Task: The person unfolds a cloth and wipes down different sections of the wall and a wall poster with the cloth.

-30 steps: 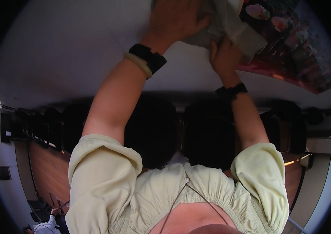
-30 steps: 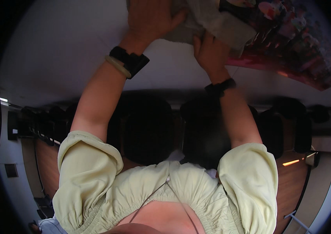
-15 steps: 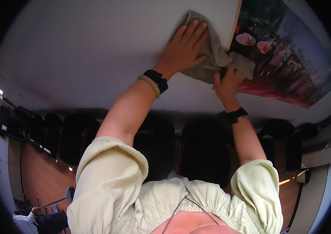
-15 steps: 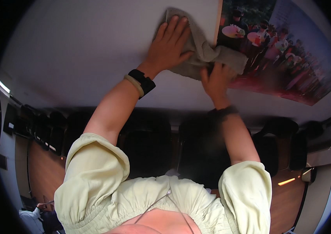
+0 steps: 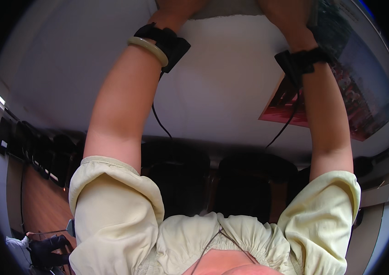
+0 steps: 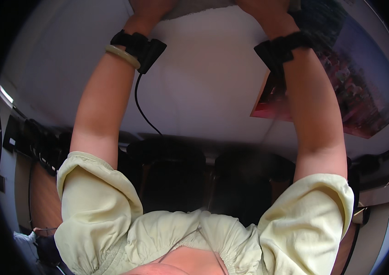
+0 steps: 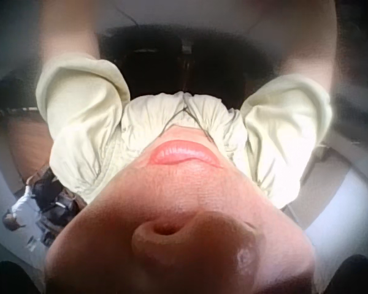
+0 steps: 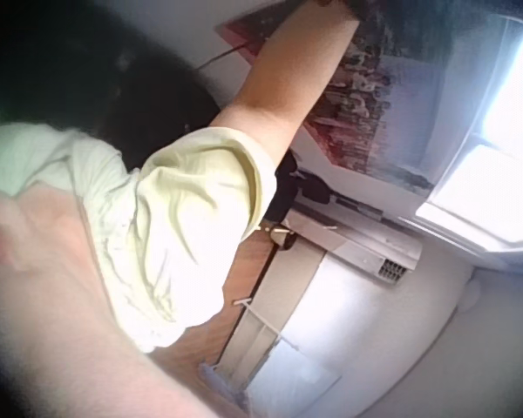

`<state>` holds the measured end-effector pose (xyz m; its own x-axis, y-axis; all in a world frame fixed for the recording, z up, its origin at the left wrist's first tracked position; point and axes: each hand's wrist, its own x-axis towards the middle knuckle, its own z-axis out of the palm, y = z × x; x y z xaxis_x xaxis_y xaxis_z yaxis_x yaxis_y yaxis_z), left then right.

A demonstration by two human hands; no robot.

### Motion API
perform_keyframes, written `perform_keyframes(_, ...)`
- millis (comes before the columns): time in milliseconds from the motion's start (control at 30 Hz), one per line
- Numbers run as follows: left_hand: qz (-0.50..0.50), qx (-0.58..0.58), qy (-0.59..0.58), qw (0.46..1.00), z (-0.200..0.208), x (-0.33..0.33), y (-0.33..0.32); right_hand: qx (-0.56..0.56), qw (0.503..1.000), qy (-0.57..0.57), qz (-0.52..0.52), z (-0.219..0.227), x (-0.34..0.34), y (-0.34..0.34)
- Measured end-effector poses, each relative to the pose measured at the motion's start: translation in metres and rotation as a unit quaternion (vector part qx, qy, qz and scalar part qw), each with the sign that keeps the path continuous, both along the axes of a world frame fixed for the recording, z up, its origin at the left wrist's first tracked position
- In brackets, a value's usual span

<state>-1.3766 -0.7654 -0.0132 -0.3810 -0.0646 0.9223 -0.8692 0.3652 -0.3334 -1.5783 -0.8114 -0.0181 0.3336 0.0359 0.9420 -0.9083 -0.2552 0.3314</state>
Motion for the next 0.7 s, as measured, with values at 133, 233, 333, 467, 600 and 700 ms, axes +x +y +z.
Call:
perform_keyframes(133, -0.012, 0.013, 0.013, 1.000, 0.000, 0.006, -0.004, -0.002, 1.000, -0.005, -0.006, -0.002, 0.004, -0.009)
perform_keyframes(233, -0.028, 0.036, 0.027, 0.999, -0.005, 0.007, -0.002, -0.004, 1.000, -0.004, -0.004, -0.008, 0.007, -0.011)
perform_keyframes(333, -0.052, 0.058, 0.043, 0.996, -0.004, 0.009, -0.002, -0.043, 0.999, -0.013, -0.009, -0.013, 0.012, -0.003)
perform_keyframes(467, -0.064, 0.069, 0.065, 0.993, 0.004, 0.010, 0.005, -0.049, 0.998, -0.016, 0.029, -0.019, 0.020, 0.018)
perform_keyframes(600, -0.021, -0.012, 0.056, 0.998, -0.019, 0.011, 0.003, -0.057, 0.998, -0.006, 0.040, -0.031, 0.022, 0.028)
perform_keyframes(700, 0.075, -0.051, 0.055, 0.994, -0.040, 0.010, 0.001, -0.055, 0.998, 0.022, -0.002, -0.046, 0.018, 0.026)
